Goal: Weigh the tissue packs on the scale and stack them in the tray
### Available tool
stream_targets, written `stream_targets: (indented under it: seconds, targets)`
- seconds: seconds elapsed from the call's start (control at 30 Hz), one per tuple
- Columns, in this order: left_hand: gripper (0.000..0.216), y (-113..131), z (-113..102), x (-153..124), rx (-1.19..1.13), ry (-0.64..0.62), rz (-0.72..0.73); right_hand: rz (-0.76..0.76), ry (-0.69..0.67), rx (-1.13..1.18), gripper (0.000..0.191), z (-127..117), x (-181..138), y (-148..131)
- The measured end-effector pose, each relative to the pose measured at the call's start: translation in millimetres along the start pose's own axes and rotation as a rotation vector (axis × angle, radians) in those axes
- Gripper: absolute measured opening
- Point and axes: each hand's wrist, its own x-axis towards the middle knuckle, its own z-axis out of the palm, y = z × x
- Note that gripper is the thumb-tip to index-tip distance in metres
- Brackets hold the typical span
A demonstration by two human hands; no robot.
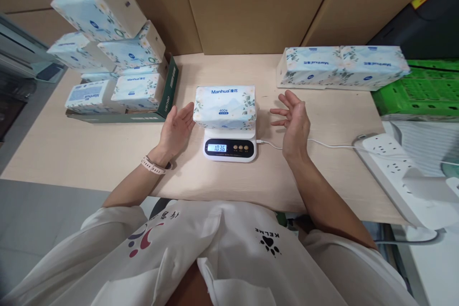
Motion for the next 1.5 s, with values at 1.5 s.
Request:
stream_targets:
  seconds: [1.5]
  targets:
    - [0.089,-4.9,-2.9,3.4,-0.008,-0.002,0.017,-0.027,0.021,0.059,0.082,3.4,-0.3,3.9]
